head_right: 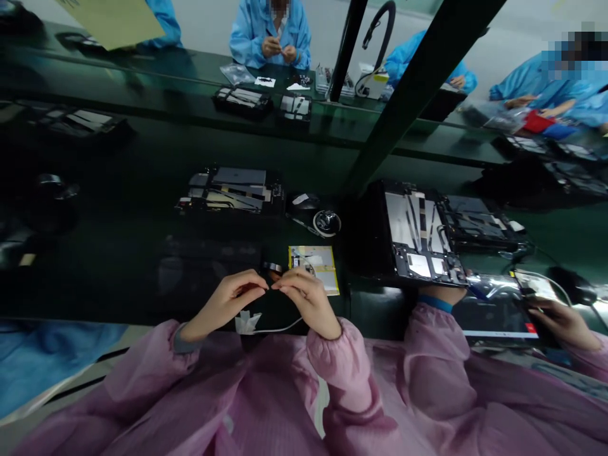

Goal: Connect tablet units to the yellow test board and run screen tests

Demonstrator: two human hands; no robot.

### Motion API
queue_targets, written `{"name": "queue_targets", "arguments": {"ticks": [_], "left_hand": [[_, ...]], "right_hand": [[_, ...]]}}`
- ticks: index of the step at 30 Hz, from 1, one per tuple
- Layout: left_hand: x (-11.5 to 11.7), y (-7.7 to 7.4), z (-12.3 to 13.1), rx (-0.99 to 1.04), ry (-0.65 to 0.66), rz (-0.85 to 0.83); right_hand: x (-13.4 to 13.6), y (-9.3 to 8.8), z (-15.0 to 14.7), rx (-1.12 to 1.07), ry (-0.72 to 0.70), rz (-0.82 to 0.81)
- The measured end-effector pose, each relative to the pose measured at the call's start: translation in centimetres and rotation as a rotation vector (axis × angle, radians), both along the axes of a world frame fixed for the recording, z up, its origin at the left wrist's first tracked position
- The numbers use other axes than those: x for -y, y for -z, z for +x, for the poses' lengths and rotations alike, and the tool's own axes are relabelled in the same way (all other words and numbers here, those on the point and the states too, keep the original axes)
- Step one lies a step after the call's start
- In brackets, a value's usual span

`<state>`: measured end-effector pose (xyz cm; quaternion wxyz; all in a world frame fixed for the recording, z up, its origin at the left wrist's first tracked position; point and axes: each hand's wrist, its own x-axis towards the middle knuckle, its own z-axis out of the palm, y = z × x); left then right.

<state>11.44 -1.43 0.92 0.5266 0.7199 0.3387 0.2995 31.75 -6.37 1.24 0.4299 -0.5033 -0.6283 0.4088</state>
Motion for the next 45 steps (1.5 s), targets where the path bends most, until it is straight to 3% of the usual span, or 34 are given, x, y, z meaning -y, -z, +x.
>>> {"name": "queue_targets", "arguments": {"ticks": [3, 6, 12, 17, 45], "left_hand": [[0.1, -0.1, -0.1, -0.015, -0.008, 0.052], [0.2, 0.0, 0.0, -0.037, -0.02, 0.158], [0.1, 1.1, 0.2, -0.143, -0.056, 0.321], [-0.1, 1.7, 0.4, -0.171, -0.072, 0.402], [-0.1, 1.9, 0.8, -0.212, -0.085, 0.389]], "right_hand": [[-0.6, -0.5, -0.5, 0.174, -0.038, 0.092], [-0.8, -0.5, -0.8, 0.249, -0.103, 0.066], [-0.9, 0.2, -0.9, 0.418, -0.019, 0.178], [-0.9, 0.4, -1.0, 0.431, -0.006, 0.272], [-0.5, 0.9, -1.7, 0.387, 0.092, 0.277]]}}
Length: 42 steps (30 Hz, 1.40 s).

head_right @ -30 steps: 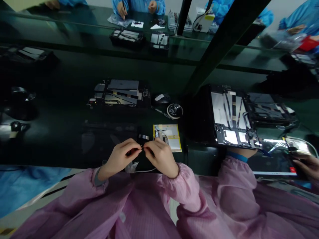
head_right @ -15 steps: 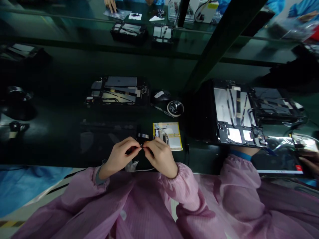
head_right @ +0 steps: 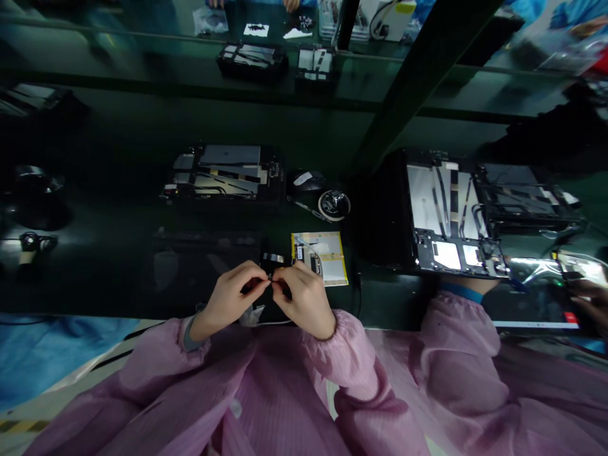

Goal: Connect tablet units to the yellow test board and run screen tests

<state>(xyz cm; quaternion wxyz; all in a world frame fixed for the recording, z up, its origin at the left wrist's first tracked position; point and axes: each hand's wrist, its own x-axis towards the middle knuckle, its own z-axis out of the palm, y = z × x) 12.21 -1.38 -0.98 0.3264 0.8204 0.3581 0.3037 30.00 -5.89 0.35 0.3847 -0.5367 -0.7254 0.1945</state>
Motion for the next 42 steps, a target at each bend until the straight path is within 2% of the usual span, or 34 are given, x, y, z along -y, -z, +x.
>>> {"name": "queue_targets", "arguments": {"ticks": [9, 13, 15, 17, 19, 22, 25, 28, 31, 35, 40, 42], "left_hand": [[0.2, 0.6, 0.1, 0.002, -0.009, -0.03], [0.0, 0.0, -0.2, -0.029, -0.003, -0.11], [-0.2, -0.6, -1.2, -0.027, -0.004, -0.137], [-0.4, -0.9, -3.0, -0.028, -0.056, -0.156], [-0.8, -0.8, -5.8, -0.057, -0.158, -0.166], [-1.4, 0.5, -11.1, -0.156, -0.404, -0.099], [-1.8, 2.2, -16.1, -0.274, -0.678, -0.019], [-2.0, 3.2, -18.8, -0.272, -0.824, -0.229], [-2.2, 3.2, -18.9, -0.073, -0.805, -0.409], [-2.5, 2.3, -17.6, 0.139, -0.765, -0.508], [-2.7, 1.0, -17.7, 0.251, -0.828, -0.488], [-3.0, 0.4, -18.1, 0.342, -0.794, -0.51]], "right_hand": [[0.0, 0.5, -0.6, 0.052, 0.03, 0.02], [-0.2, 0.0, 1.8, 0.008, -0.078, -0.048], [-0.4, 0.2, 3.9, -0.071, -0.019, -0.091], [-0.8, 1.4, 5.8, -0.108, 0.168, -0.114], [-1.4, 3.1, 6.9, -0.012, 0.314, -0.111], [-2.1, 5.8, 7.1, 0.229, 0.322, -0.064], [-2.4, 7.2, 6.8, 0.327, 0.316, -0.004], [-2.4, 7.8, 6.8, 0.347, 0.341, 0.047], [-2.5, 8.1, 6.9, 0.37, 0.359, 0.079], [-2.7, 8.2, 7.0, 0.449, 0.344, 0.089], [-2.5, 8.1, 7.0, 0.453, 0.356, 0.108], [-2.5, 8.2, 7.0, 0.438, 0.364, 0.118]]}}
